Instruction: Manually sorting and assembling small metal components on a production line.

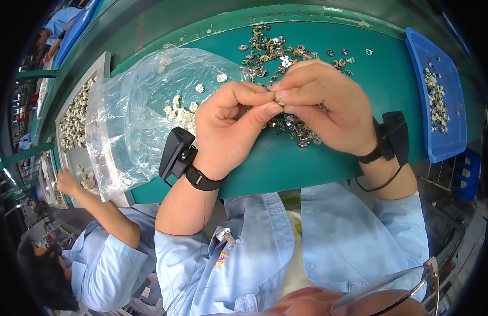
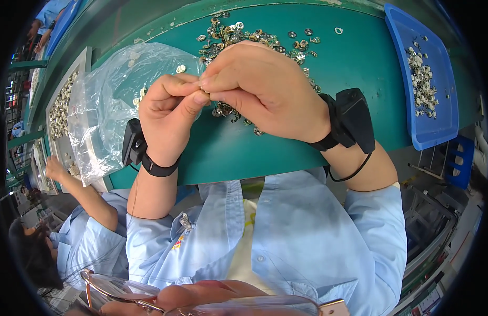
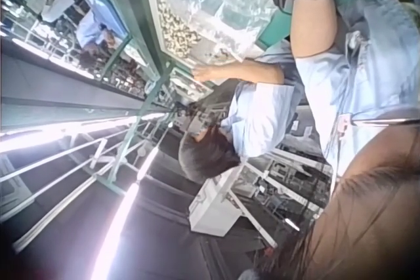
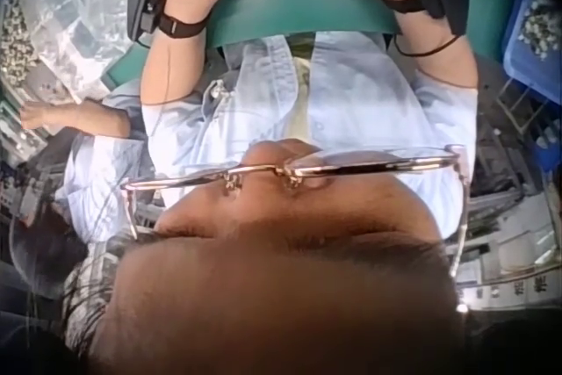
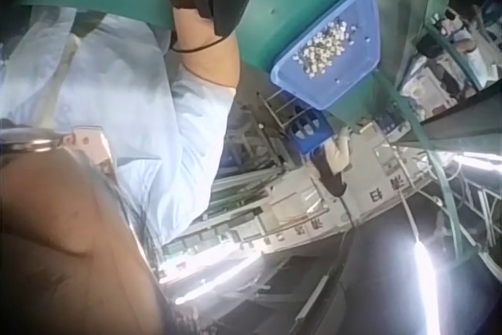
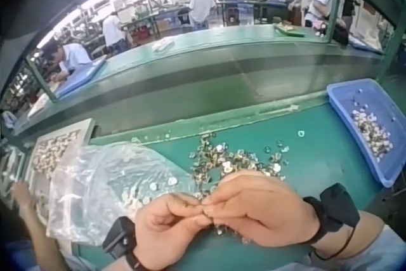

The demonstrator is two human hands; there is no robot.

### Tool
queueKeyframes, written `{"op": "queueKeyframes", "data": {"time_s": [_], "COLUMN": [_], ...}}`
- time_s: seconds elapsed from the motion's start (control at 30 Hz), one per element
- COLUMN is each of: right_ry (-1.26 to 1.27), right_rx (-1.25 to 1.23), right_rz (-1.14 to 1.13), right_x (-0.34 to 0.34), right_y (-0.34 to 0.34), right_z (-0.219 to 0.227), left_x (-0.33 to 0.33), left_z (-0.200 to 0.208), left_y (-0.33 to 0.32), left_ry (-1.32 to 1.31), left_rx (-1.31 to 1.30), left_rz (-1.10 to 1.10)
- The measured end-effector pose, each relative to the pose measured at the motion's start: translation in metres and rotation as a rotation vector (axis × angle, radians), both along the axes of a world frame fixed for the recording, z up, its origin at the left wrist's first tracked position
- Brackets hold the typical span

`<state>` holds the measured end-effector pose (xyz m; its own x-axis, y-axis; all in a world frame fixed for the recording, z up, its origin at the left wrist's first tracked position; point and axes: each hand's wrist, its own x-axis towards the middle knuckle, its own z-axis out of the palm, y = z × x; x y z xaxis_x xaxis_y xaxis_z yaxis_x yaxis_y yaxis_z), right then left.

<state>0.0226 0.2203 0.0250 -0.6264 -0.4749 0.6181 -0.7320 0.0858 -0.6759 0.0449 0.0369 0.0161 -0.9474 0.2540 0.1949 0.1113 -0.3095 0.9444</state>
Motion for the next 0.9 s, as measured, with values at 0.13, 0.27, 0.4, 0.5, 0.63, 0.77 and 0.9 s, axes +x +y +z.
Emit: {"op": "queueKeyframes", "data": {"time_s": [0.13,0.27,0.4,0.5,0.63,0.77,0.9], "right_ry": [0.007,0.006,-0.088,-0.164,-0.134,0.057,0.047], "right_rx": [0.040,0.031,-0.012,-0.038,0.026,0.044,0.040], "right_rz": [0.034,0.101,0.116,0.078,-0.038,-0.074,-0.080], "right_x": [-0.0048,-0.0084,-0.0073,-0.0036,-0.0004,-0.0013,-0.0009], "right_y": [0.0012,0.0020,0.0030,0.0029,0.0020,0.0032,0.0035], "right_z": [0.0009,0.0023,0.0016,0.0006,0.0020,0.0021,0.0035], "left_x": [-0.0012,-0.0024,-0.0030,-0.0004,-0.0003,-0.0014,-0.0014], "left_z": [-0.0039,-0.0044,-0.0034,0.0006,-0.0015,-0.0014,-0.0009], "left_y": [-0.0027,-0.0047,-0.0045,-0.0008,-0.0028,-0.0014,-0.0018], "left_ry": [-0.016,0.123,0.189,0.122,0.119,0.074,0.025], "left_rx": [-0.002,-0.045,-0.119,-0.109,-0.071,-0.014,0.026], "left_rz": [-0.015,-0.036,-0.046,0.009,0.001,-0.028,-0.053]}}
